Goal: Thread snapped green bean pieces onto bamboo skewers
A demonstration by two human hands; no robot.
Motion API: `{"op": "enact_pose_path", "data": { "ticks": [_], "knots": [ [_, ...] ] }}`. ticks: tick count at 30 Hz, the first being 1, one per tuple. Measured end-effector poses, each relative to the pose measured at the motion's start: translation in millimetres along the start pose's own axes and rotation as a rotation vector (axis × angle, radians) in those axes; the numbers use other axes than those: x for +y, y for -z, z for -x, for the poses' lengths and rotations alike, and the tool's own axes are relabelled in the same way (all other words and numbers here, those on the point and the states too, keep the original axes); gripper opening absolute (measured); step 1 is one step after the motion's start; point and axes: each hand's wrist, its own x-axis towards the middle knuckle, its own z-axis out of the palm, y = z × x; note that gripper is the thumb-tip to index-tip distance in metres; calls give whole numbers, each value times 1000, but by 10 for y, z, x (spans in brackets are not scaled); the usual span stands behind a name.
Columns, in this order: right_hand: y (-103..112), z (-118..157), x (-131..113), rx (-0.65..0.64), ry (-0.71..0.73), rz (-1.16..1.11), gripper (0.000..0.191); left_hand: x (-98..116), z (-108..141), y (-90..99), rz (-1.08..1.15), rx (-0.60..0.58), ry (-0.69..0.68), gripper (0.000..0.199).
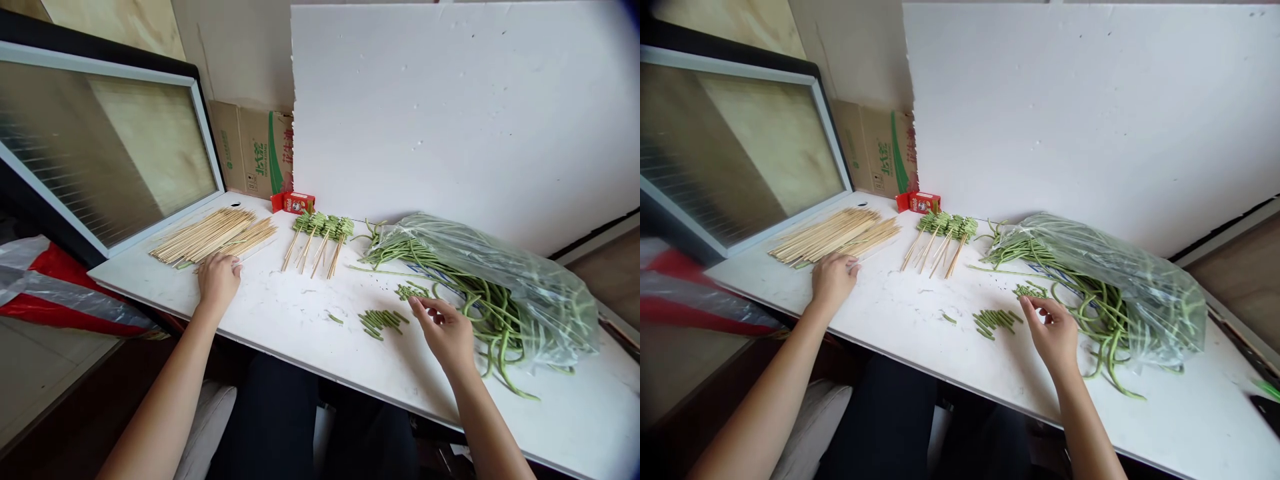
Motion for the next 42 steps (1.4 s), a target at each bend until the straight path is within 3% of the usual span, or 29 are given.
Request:
{"op": "enact_pose_path", "data": {
  "ticks": [7,14,18,22,26,29,35,42],
  "knots": [
    [16,-9,-1,-10,-82,-64,52,-57,-9,45,-94,-108,42,22],
    [107,-1,-100,1,-91,-151,48,14,23,26,-121,-102,52,28],
    [133,21,-158,-17,-97,-223,47,42,-17,141,-104,-70,48,36],
    [111,36,-138,-46,-83,-291,43,106,-73,339,28,-27,32,32],
    [79,23,-44,-28,-87,-409,42,304,-38,450,265,-38,-128,26],
    [71,1,14,-24,-112,-471,45,474,59,431,451,-100,-238,25],
    [69,-41,51,45,-106,-478,57,735,482,293,572,-232,-269,29],
    [28,34,-119,-17,-170,-609,54,1048,926,46,670,-355,-387,25]
  ]
}}
